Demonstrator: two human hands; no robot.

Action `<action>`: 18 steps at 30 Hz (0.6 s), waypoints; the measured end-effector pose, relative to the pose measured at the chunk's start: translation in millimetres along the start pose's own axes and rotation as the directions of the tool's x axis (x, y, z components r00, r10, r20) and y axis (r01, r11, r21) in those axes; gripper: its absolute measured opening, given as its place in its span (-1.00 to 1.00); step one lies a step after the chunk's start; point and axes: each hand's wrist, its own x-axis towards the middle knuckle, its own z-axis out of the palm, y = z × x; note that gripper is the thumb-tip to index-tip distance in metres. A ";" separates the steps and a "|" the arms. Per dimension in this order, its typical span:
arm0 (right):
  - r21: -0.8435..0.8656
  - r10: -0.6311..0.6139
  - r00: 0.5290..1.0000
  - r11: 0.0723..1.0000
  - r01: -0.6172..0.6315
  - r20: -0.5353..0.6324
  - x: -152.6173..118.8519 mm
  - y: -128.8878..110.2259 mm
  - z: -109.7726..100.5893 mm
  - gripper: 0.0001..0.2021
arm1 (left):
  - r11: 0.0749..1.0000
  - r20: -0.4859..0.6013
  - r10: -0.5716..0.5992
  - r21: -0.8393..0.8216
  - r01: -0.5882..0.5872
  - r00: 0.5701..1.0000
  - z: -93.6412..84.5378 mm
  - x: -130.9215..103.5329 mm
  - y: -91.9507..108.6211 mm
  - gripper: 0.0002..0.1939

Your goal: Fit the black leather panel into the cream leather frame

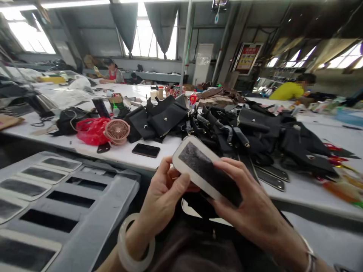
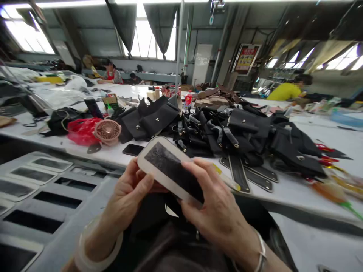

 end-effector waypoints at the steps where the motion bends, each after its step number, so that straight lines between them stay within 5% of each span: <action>1: 0.022 0.032 0.999 0.999 -0.031 -0.010 -3.5 12.5 -7.6 -0.40 | 1.000 0.103 -0.021 -0.012 0.022 0.994 -2.5 0.8 -0.3 -0.54; 4: 0.083 0.170 0.984 0.983 -0.165 -0.059 -20.0 51.7 -24.6 -0.38 | 0.998 0.202 -0.065 0.012 0.064 0.977 -18.4 3.0 -9.1 -0.37; 8: 0.222 0.269 0.957 0.945 -0.240 -0.111 -47.3 84.5 -25.6 -0.30 | 0.993 -0.177 -0.091 0.061 0.104 0.980 -47.8 1.5 -57.0 -0.57; 12: 0.335 0.270 0.948 0.920 -0.202 -0.169 -62.9 94.0 -10.7 -0.28 | 0.934 -0.464 -0.267 0.091 0.346 0.844 -75.3 -13.2 -139.5 -0.48; 15: 0.334 0.222 0.950 0.932 -0.140 -0.220 -66.2 99.0 2.3 -0.29 | 0.861 -0.526 -0.379 0.102 0.498 0.762 -84.1 -29.9 -195.0 -0.36; 18: 0.311 0.176 0.954 0.946 -0.095 -0.243 -69.6 105.9 13.8 -0.29 | 0.767 -0.512 -0.463 0.177 0.616 0.723 -77.8 -42.8 -226.3 -0.25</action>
